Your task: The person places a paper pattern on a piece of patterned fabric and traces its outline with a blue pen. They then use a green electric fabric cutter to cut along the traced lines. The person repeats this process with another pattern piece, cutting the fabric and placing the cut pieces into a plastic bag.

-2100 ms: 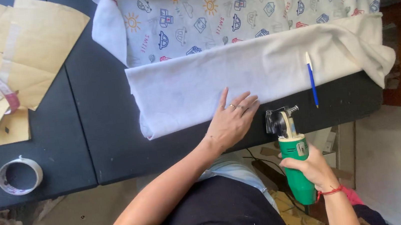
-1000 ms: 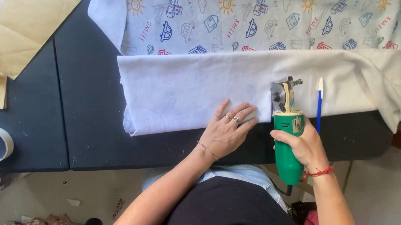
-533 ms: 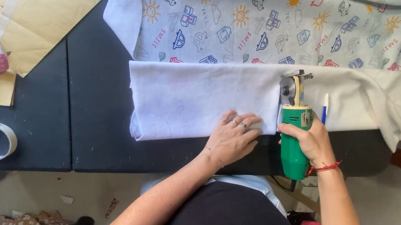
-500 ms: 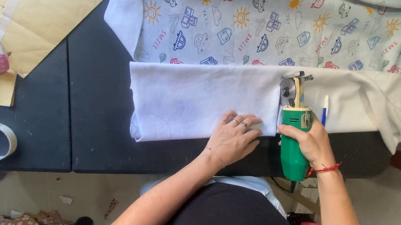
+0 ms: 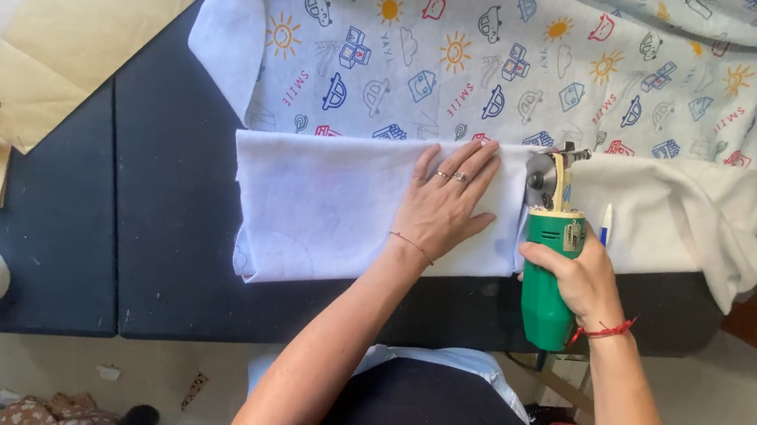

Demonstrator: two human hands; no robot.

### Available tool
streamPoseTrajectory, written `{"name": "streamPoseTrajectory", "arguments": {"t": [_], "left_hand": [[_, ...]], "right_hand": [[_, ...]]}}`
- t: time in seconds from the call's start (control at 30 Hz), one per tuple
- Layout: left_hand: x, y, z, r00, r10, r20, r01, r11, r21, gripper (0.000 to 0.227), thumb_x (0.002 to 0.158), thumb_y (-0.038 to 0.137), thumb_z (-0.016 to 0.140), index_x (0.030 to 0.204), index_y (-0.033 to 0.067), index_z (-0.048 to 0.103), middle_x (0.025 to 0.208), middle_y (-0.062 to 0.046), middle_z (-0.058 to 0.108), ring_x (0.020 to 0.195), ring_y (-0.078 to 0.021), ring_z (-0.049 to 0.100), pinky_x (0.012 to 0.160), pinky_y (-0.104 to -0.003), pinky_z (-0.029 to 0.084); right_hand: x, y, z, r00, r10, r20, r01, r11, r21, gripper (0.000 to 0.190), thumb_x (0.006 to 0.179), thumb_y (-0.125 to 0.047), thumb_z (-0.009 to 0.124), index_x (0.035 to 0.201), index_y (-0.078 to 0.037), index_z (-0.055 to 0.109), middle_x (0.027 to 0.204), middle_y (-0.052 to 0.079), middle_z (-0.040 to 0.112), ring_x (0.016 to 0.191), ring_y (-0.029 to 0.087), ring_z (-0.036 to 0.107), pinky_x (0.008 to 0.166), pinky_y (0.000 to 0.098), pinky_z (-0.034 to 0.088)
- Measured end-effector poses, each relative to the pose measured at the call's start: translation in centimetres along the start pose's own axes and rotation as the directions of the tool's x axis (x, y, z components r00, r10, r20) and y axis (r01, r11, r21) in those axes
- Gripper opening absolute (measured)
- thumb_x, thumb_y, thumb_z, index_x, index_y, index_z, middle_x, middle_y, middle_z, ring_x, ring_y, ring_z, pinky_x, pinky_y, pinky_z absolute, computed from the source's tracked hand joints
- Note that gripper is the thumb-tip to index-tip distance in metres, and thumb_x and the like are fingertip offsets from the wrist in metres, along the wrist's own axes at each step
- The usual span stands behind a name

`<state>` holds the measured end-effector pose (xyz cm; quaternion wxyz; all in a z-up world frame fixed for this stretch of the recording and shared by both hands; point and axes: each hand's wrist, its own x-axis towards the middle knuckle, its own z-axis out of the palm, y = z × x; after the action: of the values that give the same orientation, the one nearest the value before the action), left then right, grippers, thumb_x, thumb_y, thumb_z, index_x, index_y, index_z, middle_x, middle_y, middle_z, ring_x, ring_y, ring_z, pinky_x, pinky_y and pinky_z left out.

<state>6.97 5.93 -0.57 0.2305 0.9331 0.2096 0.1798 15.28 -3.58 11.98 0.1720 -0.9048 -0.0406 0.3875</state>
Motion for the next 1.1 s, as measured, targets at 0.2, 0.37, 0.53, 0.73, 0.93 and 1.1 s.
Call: {"name": "streamPoseTrajectory", "arguments": {"t": [0.2,0.37,0.53,0.73,0.93,1.1], "left_hand": [[0.0,-0.1,0.0,0.999,-0.024,0.036,0.025,1.0,-0.019,0.072,0.064,0.043,0.069,0.124,0.0184,0.039,0.135,0.003,0.033,0.126,-0.0073,0.027,0.107,-0.041,0.009],[0.0,-0.2,-0.4,0.999,-0.017,0.047,0.019,0.999,-0.041,0.071,0.065,0.042,0.069,0.124,0.0172,0.039,0.134,0.002,0.034,0.126,-0.0078,0.027,0.107,-0.04,0.011],[0.3,-0.7,-1.3,0.996,0.075,-0.042,-0.073,0.997,0.035,0.062,0.062,0.041,0.072,0.114,0.0134,0.054,0.13,0.001,0.041,0.119,-0.0129,0.04,0.101,-0.039,0.025],[0.3,-0.7,-1.5,0.955,0.201,-0.217,-0.197,0.98,0.039,0.035,0.068,0.027,0.069,0.098,0.012,0.059,0.106,0.001,0.054,0.097,-0.015,0.052,0.09,-0.038,0.036],[0.4,-0.5,-2.1,0.911,0.257,-0.321,-0.244,0.966,0.083,0.007,0.082,0.012,0.054,0.089,0.0122,0.055,0.096,0.002,0.054,0.082,-0.0118,0.054,0.066,-0.026,0.04],[0.1,-0.6,-1.3,0.905,0.307,-0.294,-0.31,0.95,0.036,0.007,0.083,0.011,0.054,0.089,0.0123,0.058,0.101,-0.001,0.055,0.089,-0.0143,0.055,0.068,-0.028,0.041]], "right_hand": [[2.2,0.5,-0.5,0.999,-0.048,0.017,0.048,0.999,-0.018,0.056,0.059,-0.035,0.072,0.102,-0.005,0.051,0.092,0.018,0.056,0.095,0.034,0.052,0.082,0.0439,0.037],[4.1,1.3,-2.7,0.983,-0.117,0.144,0.132,0.986,-0.098,0.057,0.052,-0.022,0.075,0.101,-0.001,0.053,0.092,0.022,0.058,0.095,0.035,0.052,0.082,0.047,0.037],[10.6,2.4,-7.8,0.941,-0.158,0.3,0.311,0.755,-0.577,0.06,0.047,-0.023,0.072,0.102,-0.014,0.052,0.091,0.008,0.062,0.079,0.024,0.057,0.071,0.0316,0.042],[12.9,-1.6,-9.6,0.919,-0.062,0.39,0.359,0.541,-0.76,0.072,0.049,-0.02,0.073,0.115,-0.023,0.044,0.085,0.007,0.064,0.072,0.024,0.059,0.064,0.0304,0.044],[14.5,-2.4,-9.4,0.908,-0.07,0.413,0.412,0.334,-0.848,0.075,0.046,-0.027,0.073,0.116,-0.032,0.046,0.078,0.01,0.066,0.069,0.025,0.061,0.062,0.0302,0.045],[13.5,-4.4,-8.4,0.885,-0.07,0.461,0.458,0.306,-0.834,0.065,0.047,-0.027,0.07,0.108,-0.032,0.048,0.069,0.006,0.064,0.063,0.023,0.057,0.058,0.0299,0.043]]}}
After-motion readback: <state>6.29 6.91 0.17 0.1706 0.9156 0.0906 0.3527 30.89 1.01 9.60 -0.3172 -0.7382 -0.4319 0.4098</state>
